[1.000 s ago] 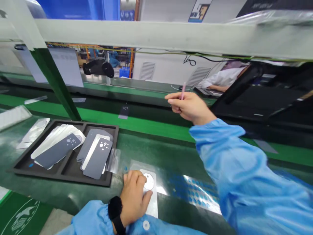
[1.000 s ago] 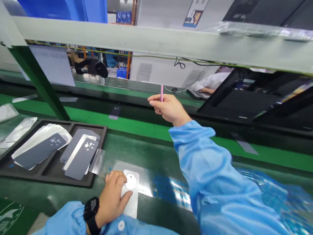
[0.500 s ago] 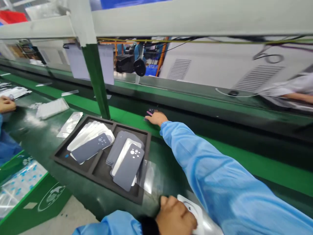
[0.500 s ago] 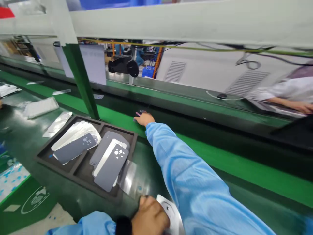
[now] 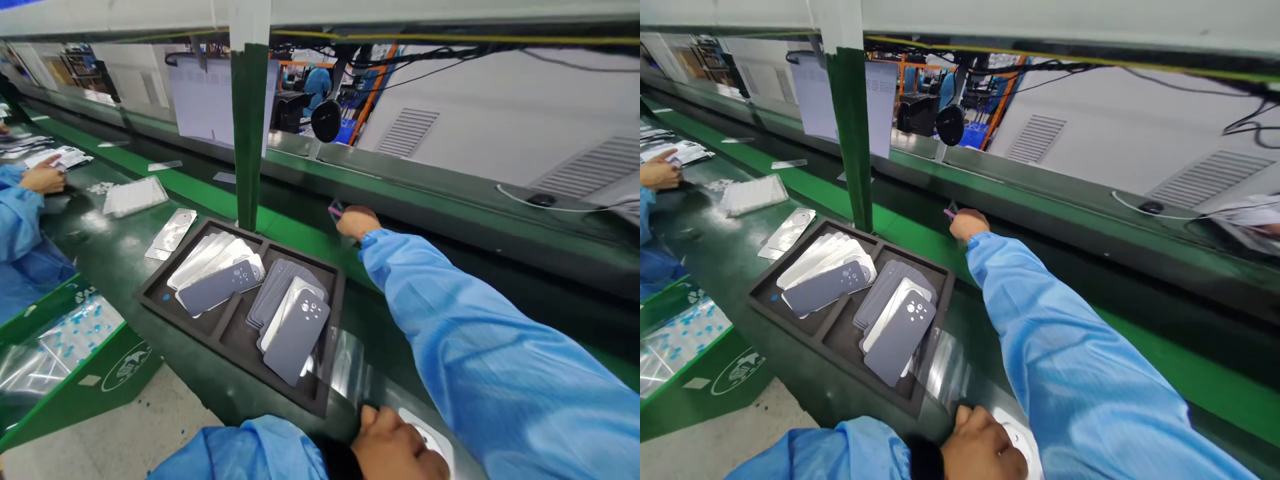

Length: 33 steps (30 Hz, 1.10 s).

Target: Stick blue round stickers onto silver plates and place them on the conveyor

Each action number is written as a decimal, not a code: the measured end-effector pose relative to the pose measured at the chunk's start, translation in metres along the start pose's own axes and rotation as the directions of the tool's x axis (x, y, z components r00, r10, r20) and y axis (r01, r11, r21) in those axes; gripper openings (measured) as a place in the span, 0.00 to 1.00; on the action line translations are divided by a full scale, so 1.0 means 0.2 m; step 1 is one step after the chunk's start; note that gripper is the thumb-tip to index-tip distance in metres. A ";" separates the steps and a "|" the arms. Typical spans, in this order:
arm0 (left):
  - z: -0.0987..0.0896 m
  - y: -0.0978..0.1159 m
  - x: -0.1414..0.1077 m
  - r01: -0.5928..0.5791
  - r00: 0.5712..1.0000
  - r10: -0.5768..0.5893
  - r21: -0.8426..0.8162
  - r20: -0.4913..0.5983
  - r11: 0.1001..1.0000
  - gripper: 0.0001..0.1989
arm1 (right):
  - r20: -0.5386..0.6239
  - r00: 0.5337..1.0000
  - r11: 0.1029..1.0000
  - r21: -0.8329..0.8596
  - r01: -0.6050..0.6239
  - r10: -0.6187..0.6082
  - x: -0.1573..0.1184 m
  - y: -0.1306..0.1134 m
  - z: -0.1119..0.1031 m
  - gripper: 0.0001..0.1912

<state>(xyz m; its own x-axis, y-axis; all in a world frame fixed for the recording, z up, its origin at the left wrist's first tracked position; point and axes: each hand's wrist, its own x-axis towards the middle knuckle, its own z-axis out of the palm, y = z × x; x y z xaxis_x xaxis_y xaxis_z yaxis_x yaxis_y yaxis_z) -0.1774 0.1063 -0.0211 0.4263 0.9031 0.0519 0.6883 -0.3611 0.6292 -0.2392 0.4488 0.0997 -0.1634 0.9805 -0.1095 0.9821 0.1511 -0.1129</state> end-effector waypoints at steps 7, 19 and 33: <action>-0.22 0.02 -0.06 -0.149 0.988 0.152 -0.068 0.038 0.986 0.13 | 0.017 0.999 0.677 0.736 0.008 -0.031 -0.67 0.08 -0.13 0.19; -0.25 0.01 -0.05 -0.101 0.994 0.100 0.030 0.034 0.994 0.13 | 0.001 0.961 0.706 0.678 0.203 -0.277 -1.32 0.21 -0.12 0.07; -0.33 0.04 -0.02 -0.177 0.983 0.169 0.101 0.077 0.979 0.18 | 0.025 0.924 0.360 0.917 -0.174 0.382 -1.84 1.13 0.03 0.19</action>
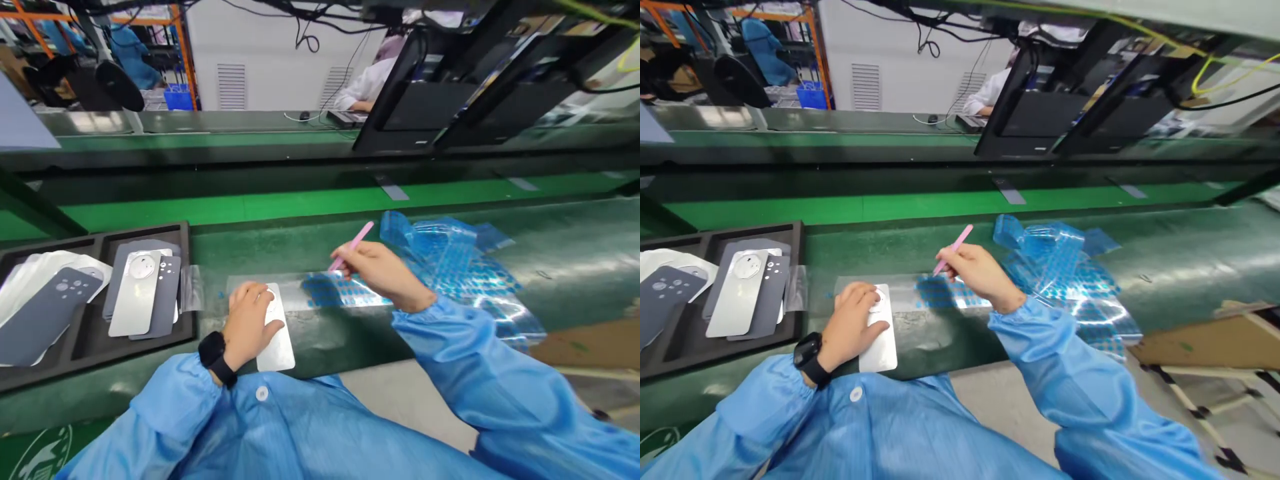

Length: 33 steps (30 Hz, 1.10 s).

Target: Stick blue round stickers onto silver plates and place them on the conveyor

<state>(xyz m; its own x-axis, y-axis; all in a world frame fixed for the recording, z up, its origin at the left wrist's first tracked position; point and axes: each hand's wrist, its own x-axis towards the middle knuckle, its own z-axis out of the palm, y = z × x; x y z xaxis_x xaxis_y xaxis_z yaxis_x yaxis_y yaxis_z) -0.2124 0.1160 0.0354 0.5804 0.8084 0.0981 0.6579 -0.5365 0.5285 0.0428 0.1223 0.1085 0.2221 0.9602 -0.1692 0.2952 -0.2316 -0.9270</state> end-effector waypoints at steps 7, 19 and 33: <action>-0.01 -0.03 0.05 0.020 0.998 -0.023 0.058 0.060 0.998 0.26 | 0.201 0.974 0.992 0.052 -0.117 0.104 0.10 0.16 0.14 0.14; 0.01 -0.03 0.01 -0.036 0.999 0.033 0.114 0.022 0.993 0.26 | 0.233 0.966 0.993 -0.062 -0.104 0.115 0.11 0.20 0.12 0.07; 0.03 -0.04 0.00 -0.060 0.998 0.061 0.069 -0.024 0.996 0.27 | 0.228 0.973 0.993 0.097 -0.070 0.046 0.08 0.17 0.12 0.22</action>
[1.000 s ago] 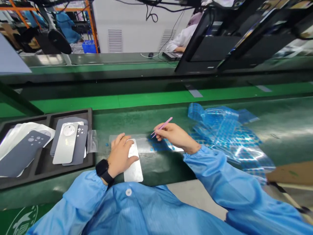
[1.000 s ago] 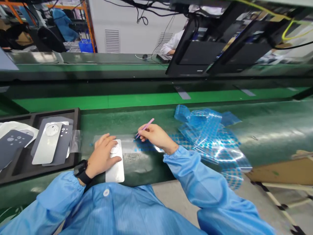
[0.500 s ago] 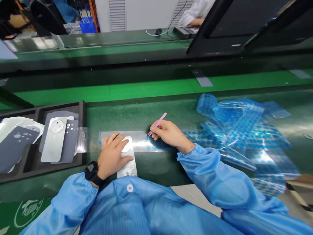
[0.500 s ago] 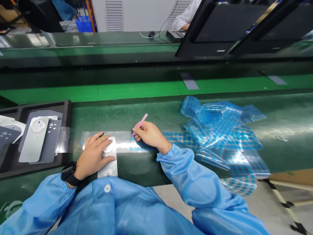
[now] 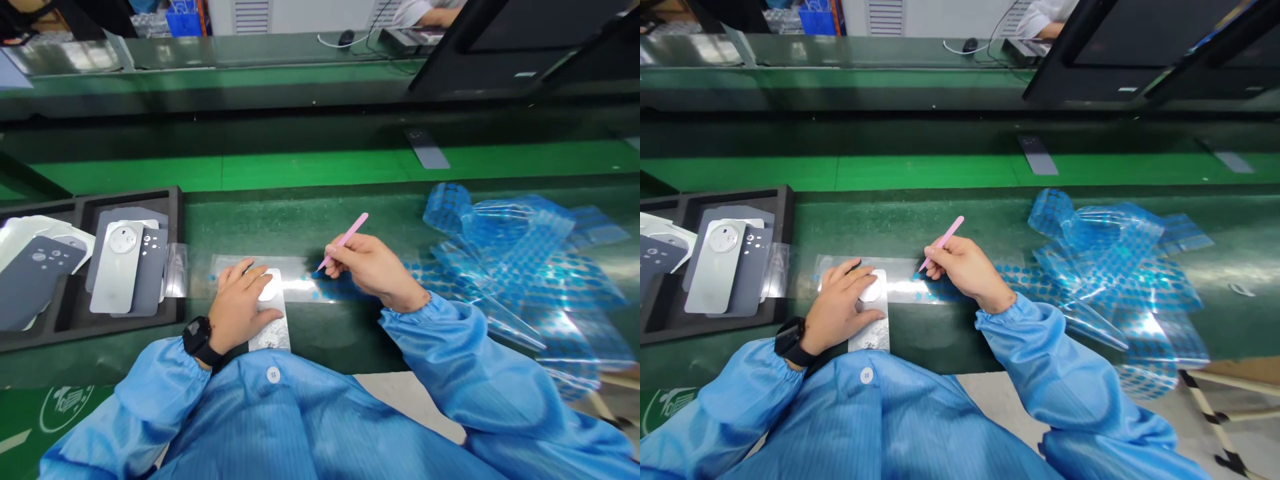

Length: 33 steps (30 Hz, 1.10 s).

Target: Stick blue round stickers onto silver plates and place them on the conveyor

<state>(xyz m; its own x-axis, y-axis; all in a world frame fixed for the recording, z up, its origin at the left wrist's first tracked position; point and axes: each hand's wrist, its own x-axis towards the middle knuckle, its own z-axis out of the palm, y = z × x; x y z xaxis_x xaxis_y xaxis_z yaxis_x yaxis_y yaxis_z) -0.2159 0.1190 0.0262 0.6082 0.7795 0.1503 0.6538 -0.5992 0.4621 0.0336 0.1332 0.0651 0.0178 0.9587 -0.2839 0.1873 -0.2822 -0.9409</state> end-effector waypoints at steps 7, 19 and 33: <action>-0.01 0.00 0.00 0.024 1.000 -0.024 -0.049 -0.004 0.999 0.26 | 0.073 0.997 0.999 0.015 -0.031 0.030 -0.01 -0.05 0.24 0.15; -0.01 0.01 0.01 0.061 0.998 -0.059 -0.111 0.020 0.992 0.30 | 0.069 0.995 0.992 -0.103 -0.068 0.075 0.01 0.00 0.32 0.12; 0.01 0.00 0.01 0.048 0.999 -0.050 -0.109 -0.011 0.993 0.30 | 0.082 0.996 0.986 -0.166 -0.025 0.039 0.01 0.01 0.33 0.12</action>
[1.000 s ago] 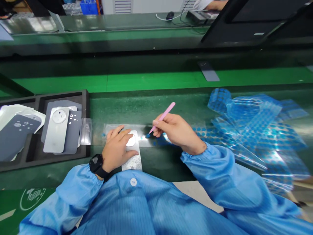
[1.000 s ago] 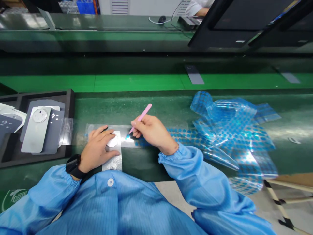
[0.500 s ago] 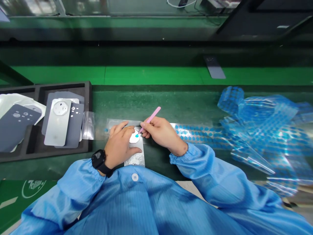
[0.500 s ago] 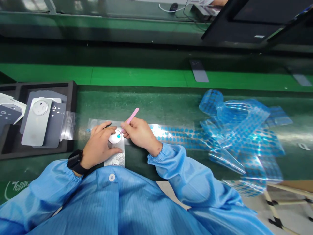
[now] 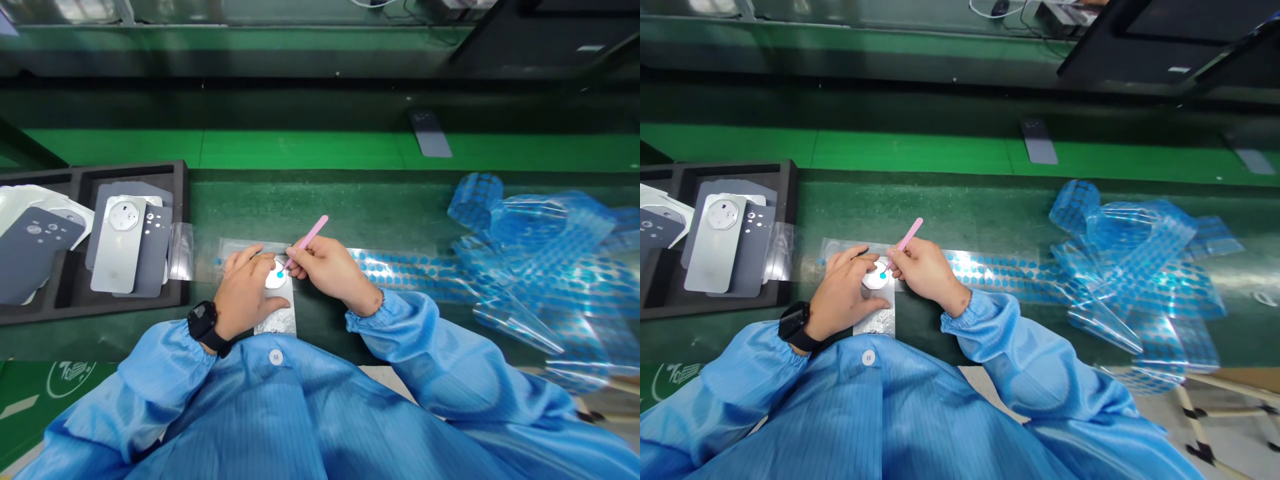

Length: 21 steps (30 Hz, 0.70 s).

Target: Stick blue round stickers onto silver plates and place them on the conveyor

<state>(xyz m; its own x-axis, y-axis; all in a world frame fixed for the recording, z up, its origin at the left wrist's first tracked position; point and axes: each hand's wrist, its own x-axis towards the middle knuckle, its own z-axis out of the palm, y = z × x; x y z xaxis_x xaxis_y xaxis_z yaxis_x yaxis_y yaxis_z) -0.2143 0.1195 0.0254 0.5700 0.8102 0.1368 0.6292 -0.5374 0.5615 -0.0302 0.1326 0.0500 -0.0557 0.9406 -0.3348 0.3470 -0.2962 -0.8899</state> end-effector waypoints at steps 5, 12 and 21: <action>0.00 0.00 0.00 0.000 1.000 0.000 -0.004 0.000 1.000 0.29 | -0.007 1.000 1.000 -0.024 0.002 -0.002 0.00 0.01 0.00 0.11; -0.01 0.01 0.00 0.004 1.000 -0.004 0.010 0.020 1.000 0.28 | -0.027 0.999 0.997 -0.076 0.016 -0.019 0.00 0.01 0.01 0.10; -0.02 0.01 -0.02 -0.054 0.999 0.053 0.159 0.010 0.986 0.17 | -0.032 0.990 0.981 -0.145 0.128 -0.134 -0.01 0.05 0.01 0.08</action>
<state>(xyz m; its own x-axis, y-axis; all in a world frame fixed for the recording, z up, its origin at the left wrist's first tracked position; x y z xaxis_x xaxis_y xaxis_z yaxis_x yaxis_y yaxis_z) -0.2175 0.1167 0.0301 0.6076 0.7783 0.1583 0.6737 -0.6106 0.4164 -0.0290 0.1270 0.0415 -0.0720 0.9766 -0.2024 0.4686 -0.1461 -0.8712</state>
